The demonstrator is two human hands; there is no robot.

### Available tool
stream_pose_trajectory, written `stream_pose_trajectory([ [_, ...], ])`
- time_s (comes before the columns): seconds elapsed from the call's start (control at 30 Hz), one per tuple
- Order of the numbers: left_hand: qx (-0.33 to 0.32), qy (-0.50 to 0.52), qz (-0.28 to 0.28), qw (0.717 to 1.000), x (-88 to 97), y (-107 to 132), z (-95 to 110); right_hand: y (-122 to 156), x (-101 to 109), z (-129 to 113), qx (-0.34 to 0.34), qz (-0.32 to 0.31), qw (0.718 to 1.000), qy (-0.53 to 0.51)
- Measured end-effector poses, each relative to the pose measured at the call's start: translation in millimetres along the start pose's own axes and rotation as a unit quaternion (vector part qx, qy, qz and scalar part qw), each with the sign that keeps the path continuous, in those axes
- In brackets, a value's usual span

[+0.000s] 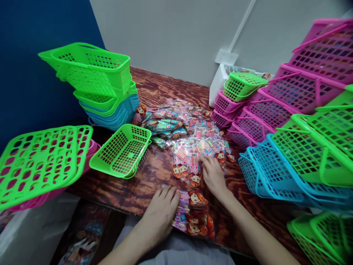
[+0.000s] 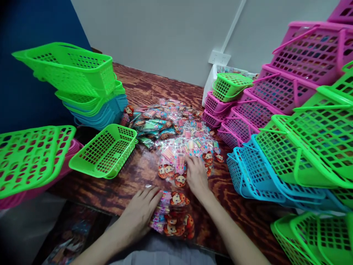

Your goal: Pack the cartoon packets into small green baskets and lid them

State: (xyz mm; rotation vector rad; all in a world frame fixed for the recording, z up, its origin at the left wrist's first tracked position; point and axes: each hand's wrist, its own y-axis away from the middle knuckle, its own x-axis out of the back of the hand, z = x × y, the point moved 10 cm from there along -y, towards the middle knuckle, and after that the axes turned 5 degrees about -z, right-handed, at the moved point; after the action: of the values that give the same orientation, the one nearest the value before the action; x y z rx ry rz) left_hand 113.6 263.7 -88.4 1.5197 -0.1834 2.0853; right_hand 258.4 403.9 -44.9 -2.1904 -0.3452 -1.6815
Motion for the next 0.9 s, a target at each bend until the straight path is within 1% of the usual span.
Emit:
stream_pose_trajectory([
  [0.03, 0.000, -0.001, 0.004, 1.000, -0.1, -0.6, 0.0, 3.1, -4.6, 10.2, -0.059, 0.008, 0.998, -0.004],
  [0.07, 0.000, -0.002, 0.008, 1.000, 0.0, -1.1, 0.1, 5.2, -11.4, 15.7, -0.101, 0.007, 0.995, -0.005],
  [0.1, 0.000, -0.003, 0.012, 1.000, -0.2, -1.3, 0.1, 5.7, -18.8, 16.9, -0.123, -0.001, 0.992, -0.008],
  [0.17, 0.000, -0.005, 0.017, 1.000, -1.1, -0.9, -0.1, 2.5, -27.9, 14.4, -0.132, -0.011, 0.991, -0.030],
  [0.2, 0.000, -0.006, 0.018, 1.000, -1.7, -0.4, -0.1, -0.4, -27.1, 13.9, -0.132, -0.007, 0.990, -0.044],
  [0.27, 0.002, -0.010, 0.018, 1.000, -2.0, 0.8, 0.2, -7.2, -15.0, 16.1, -0.140, 0.016, 0.988, -0.060],
  [0.37, 0.004, -0.009, 0.015, 1.000, 0.1, 1.6, 1.5, -19.2, 16.5, 15.4, -0.153, 0.070, 0.985, -0.038],
  [0.4, 0.005, -0.008, 0.014, 1.000, 1.1, 1.5, 1.8, -23.9, 24.3, 10.4, -0.148, 0.082, 0.985, -0.028],
  [0.43, 0.006, -0.007, 0.015, 1.000, 2.2, 1.3, 2.0, -29.0, 27.8, 2.8, -0.138, 0.085, 0.987, -0.022],
  [0.47, 0.004, -0.007, 0.016, 1.000, 3.1, 1.0, 2.5, -34.5, 26.0, -7.1, -0.121, 0.073, 0.990, -0.019],
  [0.5, 0.001, -0.008, 0.018, 1.000, 3.7, 0.7, 3.0, -39.8, 19.0, -18.6, -0.099, 0.047, 0.994, -0.017],
  [0.57, -0.004, -0.009, 0.029, 1.000, 4.4, 0.3, 3.4, -46.0, -3.5, -43.0, -0.049, -0.021, 0.999, -0.006],
  [0.63, -0.007, -0.008, 0.040, 0.999, 4.2, 0.6, 3.3, -44.6, -21.1, -61.3, -0.014, -0.062, 0.998, 0.026],
  [0.7, -0.009, -0.004, 0.043, 0.999, 3.3, 1.5, 3.4, -37.0, -24.2, -70.5, -0.002, -0.062, 0.996, 0.061],
  [0.77, -0.008, -0.001, 0.043, 0.999, 4.5, 2.8, 3.7, -24.2, -17.3, -74.3, 0.001, -0.053, 0.996, 0.072],
  [0.83, -0.011, -0.008, 0.057, 0.998, 11.5, 4.8, 5.3, -7.1, -9.3, -78.3, 0.015, -0.058, 0.997, 0.048],
  [0.9, -0.025, -0.031, 0.086, 0.996, 22.9, 7.0, 9.6, 12.2, -6.7, -85.8, 0.049, -0.087, 0.995, -0.003],
])
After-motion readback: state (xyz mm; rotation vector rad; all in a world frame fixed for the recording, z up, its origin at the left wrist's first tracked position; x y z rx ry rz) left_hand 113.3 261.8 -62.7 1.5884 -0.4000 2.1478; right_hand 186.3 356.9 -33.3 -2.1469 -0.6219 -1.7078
